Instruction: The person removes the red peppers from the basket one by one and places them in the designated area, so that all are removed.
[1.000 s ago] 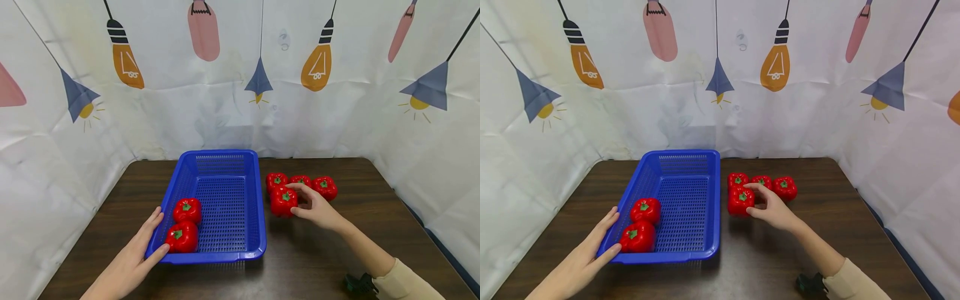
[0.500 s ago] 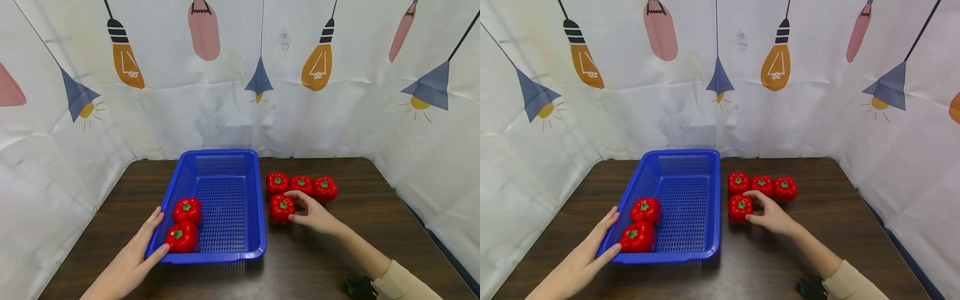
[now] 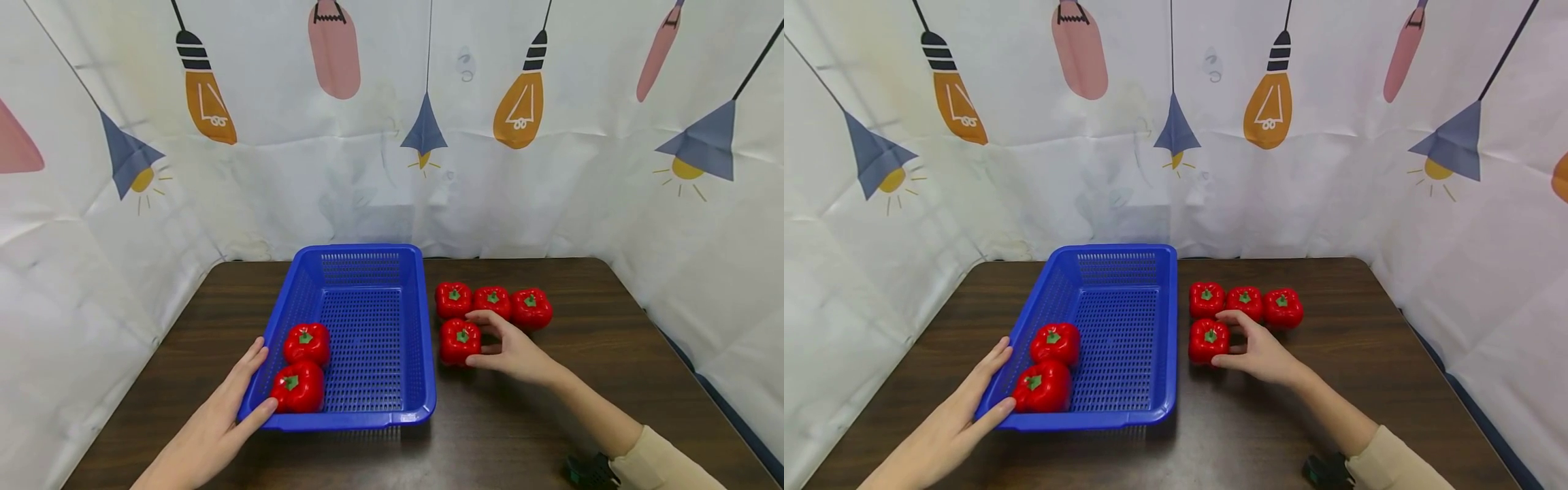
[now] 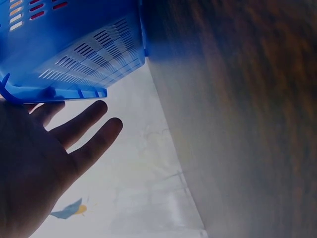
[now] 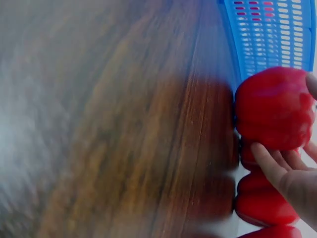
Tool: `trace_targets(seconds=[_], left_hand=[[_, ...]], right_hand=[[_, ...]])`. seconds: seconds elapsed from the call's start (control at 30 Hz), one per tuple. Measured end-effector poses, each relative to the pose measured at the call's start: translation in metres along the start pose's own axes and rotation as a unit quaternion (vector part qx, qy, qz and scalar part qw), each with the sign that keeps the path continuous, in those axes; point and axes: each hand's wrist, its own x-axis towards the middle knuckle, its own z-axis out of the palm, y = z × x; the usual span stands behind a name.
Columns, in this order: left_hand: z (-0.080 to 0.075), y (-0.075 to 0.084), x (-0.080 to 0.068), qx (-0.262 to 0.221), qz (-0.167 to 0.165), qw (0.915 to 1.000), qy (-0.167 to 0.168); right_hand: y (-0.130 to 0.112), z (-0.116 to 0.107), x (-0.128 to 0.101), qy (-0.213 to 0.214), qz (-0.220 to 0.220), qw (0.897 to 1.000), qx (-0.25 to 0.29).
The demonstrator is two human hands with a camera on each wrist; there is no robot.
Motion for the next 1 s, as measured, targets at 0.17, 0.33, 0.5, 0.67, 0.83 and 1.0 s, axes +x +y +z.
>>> trace_targets(seconds=[0.17, 0.33, 0.5, 0.67, 0.83, 1.0], left_hand=[[0.0001, 0.0000, -0.0002, 0.003, -0.005, 1.0000, -0.002], [0.0001, -0.0004, -0.0003, 0.009, -0.010, 0.9999, -0.005], [0.0001, -0.0006, 0.0000, 0.009, -0.010, 0.9999, -0.007], [-0.0001, 0.0002, 0.0004, 0.004, -0.008, 0.9999, -0.005], [0.0001, 0.0002, -0.0001, 0.003, -0.009, 0.9999, -0.004], [0.0006, -0.0005, -0.0003, -0.002, -0.006, 1.0000, -0.003]], right_hand=[[-0.0012, 0.0042, 0.0022, 0.019, 0.014, 1.000, -0.018], [-0.0027, 0.0060, 0.0034, 0.035, 0.024, 0.999, -0.021], [-0.0039, 0.0063, 0.0028, 0.044, 0.015, 0.998, -0.044], [-0.0035, 0.0068, 0.0029, 0.056, 0.007, 0.996, -0.064], [-0.0044, 0.0079, 0.0030, 0.068, 0.009, 0.995, -0.075], [-0.0062, 0.0083, 0.0011, 0.074, 0.002, 0.993, -0.087]])
